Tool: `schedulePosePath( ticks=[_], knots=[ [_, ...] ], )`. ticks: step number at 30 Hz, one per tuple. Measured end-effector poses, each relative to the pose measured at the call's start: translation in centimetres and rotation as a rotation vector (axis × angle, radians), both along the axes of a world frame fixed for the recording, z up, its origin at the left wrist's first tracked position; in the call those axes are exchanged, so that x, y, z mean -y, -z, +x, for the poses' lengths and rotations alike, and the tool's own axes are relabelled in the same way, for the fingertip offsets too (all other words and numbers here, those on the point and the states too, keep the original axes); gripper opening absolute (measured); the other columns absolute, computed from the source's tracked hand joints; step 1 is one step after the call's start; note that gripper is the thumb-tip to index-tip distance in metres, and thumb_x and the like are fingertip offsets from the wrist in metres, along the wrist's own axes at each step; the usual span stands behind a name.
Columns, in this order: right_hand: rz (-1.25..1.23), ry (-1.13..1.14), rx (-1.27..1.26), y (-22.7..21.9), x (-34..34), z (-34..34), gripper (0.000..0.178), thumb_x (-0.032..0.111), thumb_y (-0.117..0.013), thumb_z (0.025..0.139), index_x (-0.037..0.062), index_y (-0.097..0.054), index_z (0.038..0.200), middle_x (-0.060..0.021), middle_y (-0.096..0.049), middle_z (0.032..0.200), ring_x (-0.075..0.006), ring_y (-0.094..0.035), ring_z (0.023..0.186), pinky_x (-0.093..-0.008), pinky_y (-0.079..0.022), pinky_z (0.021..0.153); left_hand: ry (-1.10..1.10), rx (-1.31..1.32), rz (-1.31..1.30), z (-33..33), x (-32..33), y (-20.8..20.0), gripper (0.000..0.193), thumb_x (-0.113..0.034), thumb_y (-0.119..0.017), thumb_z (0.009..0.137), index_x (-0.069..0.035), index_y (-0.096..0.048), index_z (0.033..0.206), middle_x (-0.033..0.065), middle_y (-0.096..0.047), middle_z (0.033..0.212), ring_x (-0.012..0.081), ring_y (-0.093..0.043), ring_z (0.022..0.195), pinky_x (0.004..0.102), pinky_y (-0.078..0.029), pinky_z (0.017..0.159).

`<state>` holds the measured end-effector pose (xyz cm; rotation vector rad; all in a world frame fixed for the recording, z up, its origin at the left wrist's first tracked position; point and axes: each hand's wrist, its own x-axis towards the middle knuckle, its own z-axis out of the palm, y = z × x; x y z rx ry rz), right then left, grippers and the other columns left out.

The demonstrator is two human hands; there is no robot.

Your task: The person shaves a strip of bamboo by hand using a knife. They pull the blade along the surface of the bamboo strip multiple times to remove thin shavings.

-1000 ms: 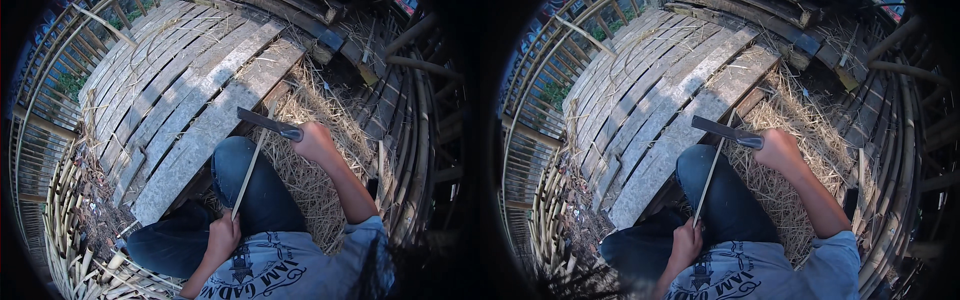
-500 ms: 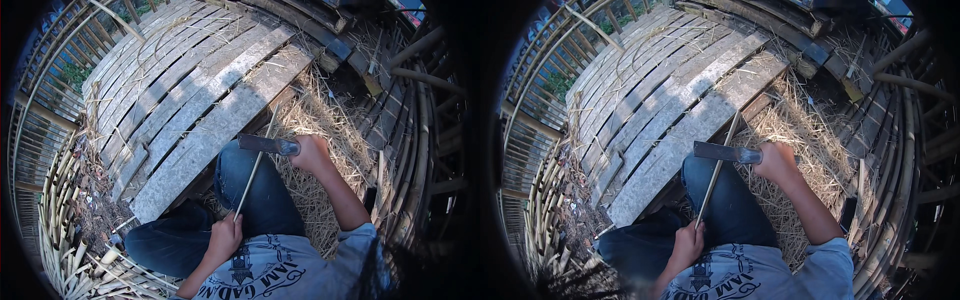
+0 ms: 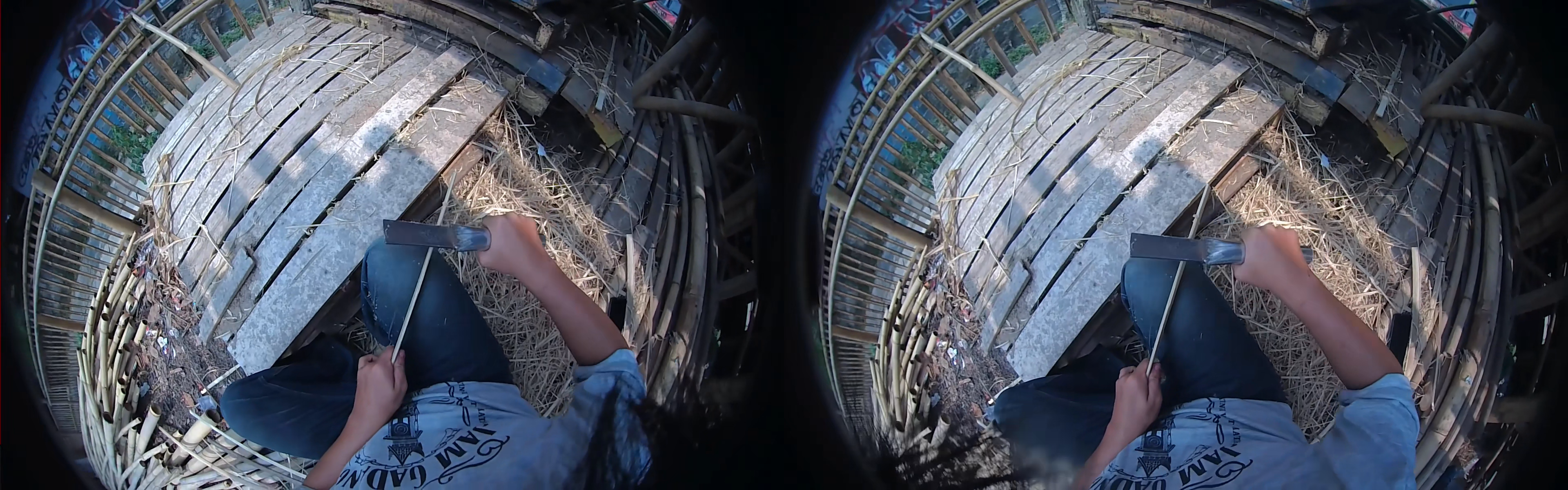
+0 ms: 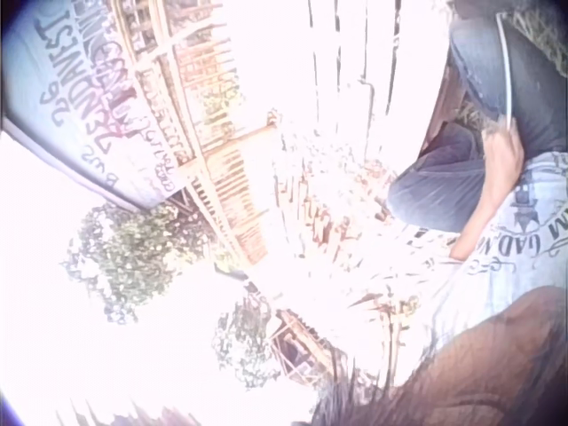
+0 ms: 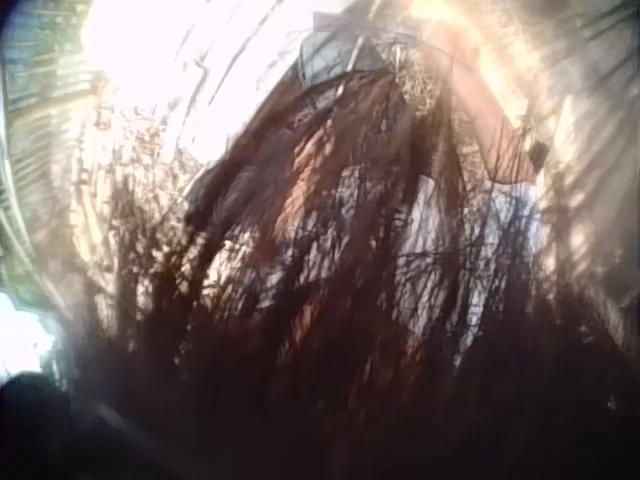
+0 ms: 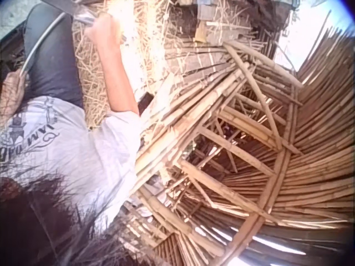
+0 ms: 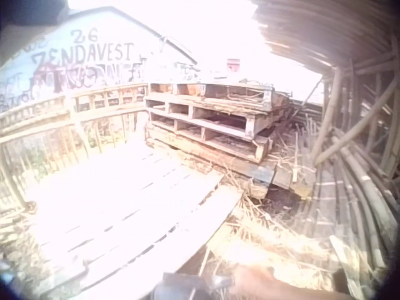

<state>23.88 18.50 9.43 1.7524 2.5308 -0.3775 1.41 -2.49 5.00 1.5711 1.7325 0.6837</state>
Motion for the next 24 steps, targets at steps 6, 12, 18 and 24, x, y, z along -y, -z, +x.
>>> schedulePosePath(
  ticks=[6,12,18,24],
  knots=[
    [0.05,0.056,-0.087,0.2,0.6,-0.2,0.022,0.025,-0.064,0.074,0.0039,-0.066,0.066,-0.0174,-0.067,0.067,-0.0342,-0.068,0.065,-0.0425,-0.054,0.066,0.014,0.023,-0.021,0.2,-0.2,0.4,0.02,-0.01,-0.051,0.095,0.001,-0.056,0.08,0.022,-0.056,0.063,0.0444,-0.058,0.065,0.0469,-0.046,0.071],
    [0.12,0.197,-0.06,0.0,-2.0,0.7,0.02,0.023,-0.062,0.073,0.0034,-0.066,0.07,-0.0188,-0.066,0.067,-0.036,-0.067,0.065,-0.0429,-0.054,0.065,0.009,0.067,0.029,0.2,0.0,0.8,0.02,-0.013,-0.052,0.096,-0.001,-0.056,0.081,0.02,-0.051,0.053,0.0439,-0.057,0.06,0.0465,-0.046,0.073],
    [-0.097,0.166,-0.224,-0.6,-2.4,-0.1,0.022,0.022,-0.061,0.072,0.0007,-0.066,0.074,-0.0202,-0.066,0.069,-0.0365,-0.068,0.066,-0.0459,-0.053,0.067,0.0,0.082,-0.045,0.1,-0.4,-0.1,0.022,-0.011,-0.049,0.096,0.002,-0.056,0.08,0.022,-0.056,0.065,0.0448,-0.058,0.067,0.0457,-0.046,0.071],
    [0.117,-0.114,-0.118,0.7,-0.8,-0.6,0.026,0.026,-0.064,0.074,0.0009,-0.067,0.067,-0.0223,-0.065,0.066,-0.0394,-0.067,0.068,-0.0455,-0.055,0.067,0.016,0.106,-0.08,-0.2,-0.2,0.2,0.021,-0.012,-0.049,0.097,0.001,-0.056,0.082,0.0222,-0.055,0.066,0.044,-0.057,0.068,0.0451,-0.045,0.073]
  ],
)
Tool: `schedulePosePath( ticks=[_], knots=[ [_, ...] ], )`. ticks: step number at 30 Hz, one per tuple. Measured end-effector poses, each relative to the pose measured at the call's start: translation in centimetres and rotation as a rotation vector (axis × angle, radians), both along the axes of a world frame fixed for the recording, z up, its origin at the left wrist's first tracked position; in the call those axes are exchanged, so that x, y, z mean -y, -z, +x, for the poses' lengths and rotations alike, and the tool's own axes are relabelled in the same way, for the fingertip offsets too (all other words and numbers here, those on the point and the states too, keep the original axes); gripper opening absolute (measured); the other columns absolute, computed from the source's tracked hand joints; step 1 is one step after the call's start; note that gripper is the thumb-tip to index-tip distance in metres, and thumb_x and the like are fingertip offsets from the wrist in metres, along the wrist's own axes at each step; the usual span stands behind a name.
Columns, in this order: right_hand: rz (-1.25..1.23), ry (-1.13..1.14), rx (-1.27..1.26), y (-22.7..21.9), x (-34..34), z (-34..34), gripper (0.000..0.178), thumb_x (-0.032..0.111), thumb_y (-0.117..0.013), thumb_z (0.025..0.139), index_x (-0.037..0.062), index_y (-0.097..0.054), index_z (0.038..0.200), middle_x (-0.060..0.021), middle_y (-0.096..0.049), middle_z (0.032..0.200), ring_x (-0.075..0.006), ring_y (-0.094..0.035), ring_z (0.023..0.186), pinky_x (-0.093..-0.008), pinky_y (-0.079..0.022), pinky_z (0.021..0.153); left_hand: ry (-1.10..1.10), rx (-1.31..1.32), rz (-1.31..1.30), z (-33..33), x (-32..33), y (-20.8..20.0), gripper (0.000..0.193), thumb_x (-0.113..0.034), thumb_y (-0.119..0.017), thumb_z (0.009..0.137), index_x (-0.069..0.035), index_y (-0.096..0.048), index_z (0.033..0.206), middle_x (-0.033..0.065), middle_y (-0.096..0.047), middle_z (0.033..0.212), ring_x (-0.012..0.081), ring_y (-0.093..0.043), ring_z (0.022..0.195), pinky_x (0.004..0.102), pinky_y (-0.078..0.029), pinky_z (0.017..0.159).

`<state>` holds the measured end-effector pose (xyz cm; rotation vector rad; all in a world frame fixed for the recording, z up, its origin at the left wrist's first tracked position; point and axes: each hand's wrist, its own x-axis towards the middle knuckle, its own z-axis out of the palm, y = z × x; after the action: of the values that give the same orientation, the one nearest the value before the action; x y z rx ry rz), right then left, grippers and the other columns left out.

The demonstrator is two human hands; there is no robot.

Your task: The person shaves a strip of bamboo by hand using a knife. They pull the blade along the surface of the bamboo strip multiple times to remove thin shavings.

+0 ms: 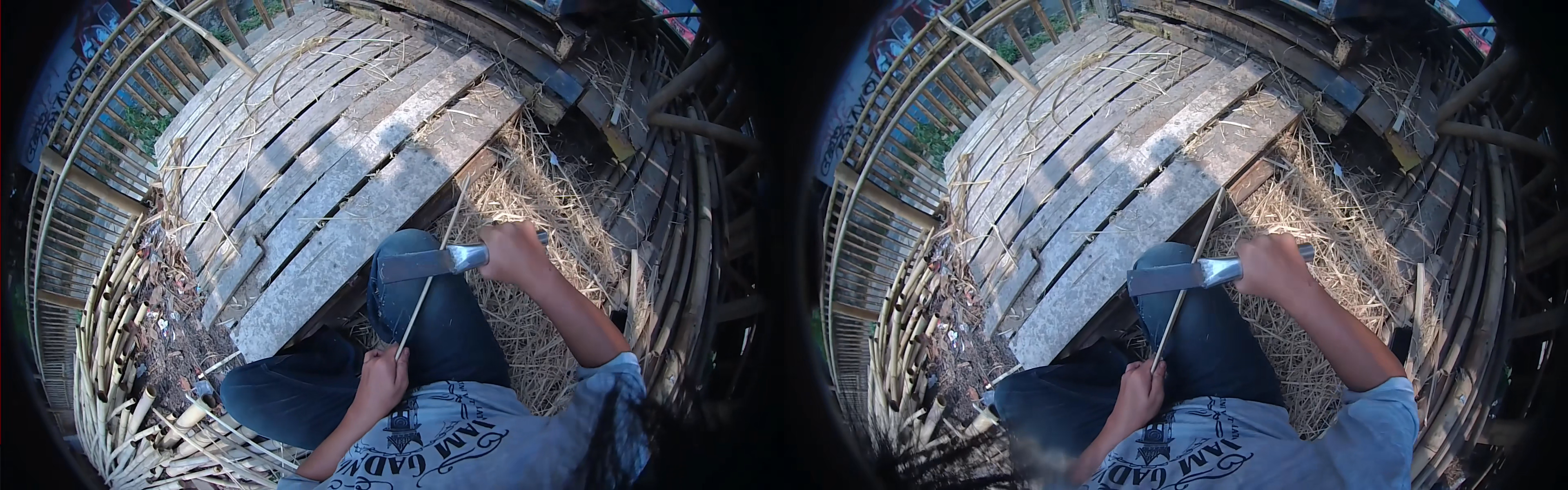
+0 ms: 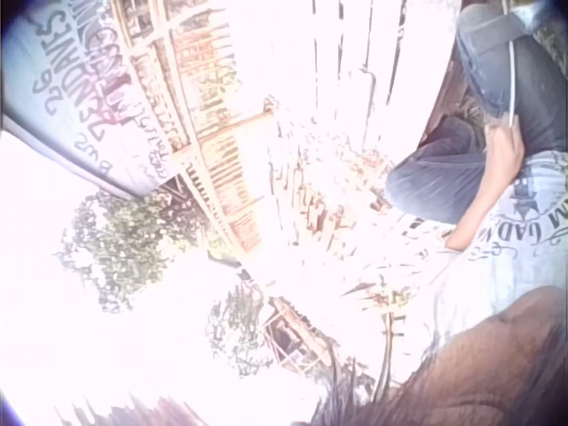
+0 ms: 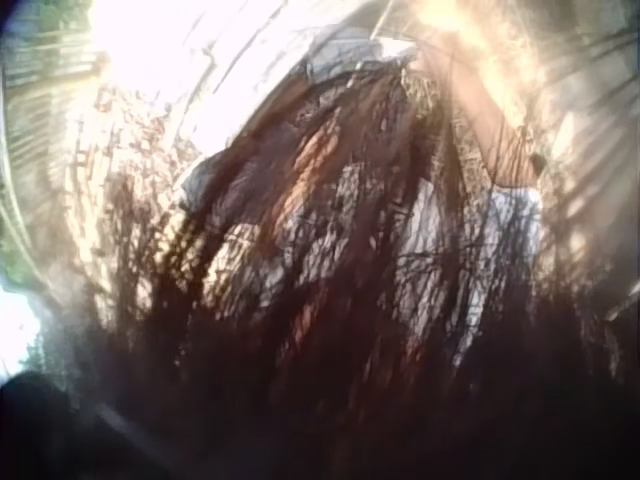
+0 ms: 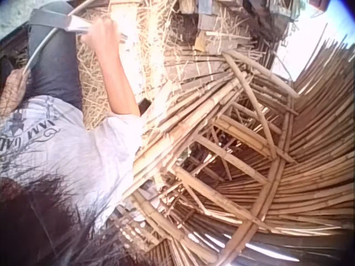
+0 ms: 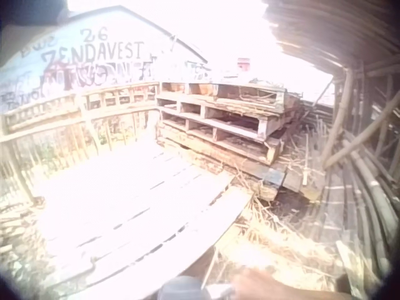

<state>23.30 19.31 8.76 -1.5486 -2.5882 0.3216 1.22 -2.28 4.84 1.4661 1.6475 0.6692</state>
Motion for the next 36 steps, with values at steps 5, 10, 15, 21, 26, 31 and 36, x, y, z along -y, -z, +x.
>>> schedulePosePath(
  ticks=[5,10,15,21,26,31,36],
  knots=[
    [-0.034,0.204,-0.088,-0.4,-1.3,1.3,0.021,0.023,-0.063,0.073,0.0028,-0.065,0.066,-0.0209,-0.064,0.064,-0.0385,-0.066,0.062,-0.0452,-0.054,0.064,-0.01,0.0,-0.003,0.2,0.0,-0.2,0.021,-0.012,-0.048,0.097,0.001,-0.056,0.081,0.0212,-0.055,0.066,0.0433,-0.057,0.068,0.0449,-0.044,0.074],
    [-0.055,0.042,0.02,-0.5,-1.6,0.8,0.019,0.021,-0.062,0.071,0.0031,-0.063,0.065,-0.0205,-0.064,0.064,-0.0397,-0.064,0.062,-0.0467,-0.053,0.065,-0.003,0.005,-0.002,0.1,0.0,0.4,0.02,-0.011,-0.048,0.097,0.001,-0.056,0.082,0.0214,-0.055,0.066,0.0439,-0.056,0.068,0.0444,-0.045,0.075],
    [0.028,0.239,-0.152,0.1,-1.3,1.3,0.019,0.02,-0.065,0.07,0.0024,-0.063,0.063,-0.0201,-0.063,0.063,-0.0395,-0.064,0.062,-0.0457,-0.053,0.063,-0.011,0.026,0.002,0.0,0.0,0.7,0.019,-0.01,-0.049,0.096,0.001,-0.056,0.083,0.0214,-0.055,0.066,0.0439,-0.055,0.067,0.0437,-0.044,0.077],
    [-0.018,0.279,-0.016,-0.4,-3.0,2.1,0.02,0.02,-0.066,0.072,0.0028,-0.07,0.082,-0.0179,-0.069,0.072,-0.0348,-0.068,0.066,-0.044,-0.055,0.067,0.011,-0.007,0.075,0.0,-0.4,0.4,0.019,-0.012,-0.051,0.096,0.0,-0.056,0.081,0.018,-0.051,0.054,0.0416,-0.056,0.061,0.043,-0.044,0.083],
    [-0.28,0.196,0.158,-0.7,0.1,0.6,0.023,0.024,-0.064,0.075,0.0042,-0.071,0.084,-0.0193,-0.069,0.075,-0.0338,-0.069,0.071,-0.0432,-0.055,0.072,-0.015,0.022,0.069,0.0,0.6,1.2,0.017,-0.011,-0.052,0.096,0.0,-0.057,0.084,0.0172,-0.051,0.054,0.0402,-0.057,0.06,0.0425,-0.044,0.083],
    [-0.45,0.571,-0.163,1.2,0.2,1.6,0.028,0.029,-0.065,0.083,0.001,-0.065,0.079,-0.0114,-0.064,0.064,-0.0233,-0.066,0.057,-0.0353,-0.052,0.058,0.01,0.069,0.041,-0.2,0.1,0.8,0.018,-0.011,-0.051,0.096,0.001,-0.057,0.084,0.0189,-0.052,0.058,0.0406,-0.057,0.063,0.0429,-0.045,0.083],
    [-0.628,0.586,-0.758,4.8,3.8,2.1,0.045,0.044,-0.059,0.095,0.0056,-0.052,0.074,-0.0004,-0.05,0.056,-0.0093,-0.053,0.047,-0.025,-0.043,0.043,0.014,0.126,-0.028,-0.6,-0.6,0.8,0.021,-0.012,-0.05,0.097,0.002,-0.054,0.082,0.0223,-0.051,0.062,0.0432,-0.057,0.066,0.0465,-0.044,0.071]
  ],
)
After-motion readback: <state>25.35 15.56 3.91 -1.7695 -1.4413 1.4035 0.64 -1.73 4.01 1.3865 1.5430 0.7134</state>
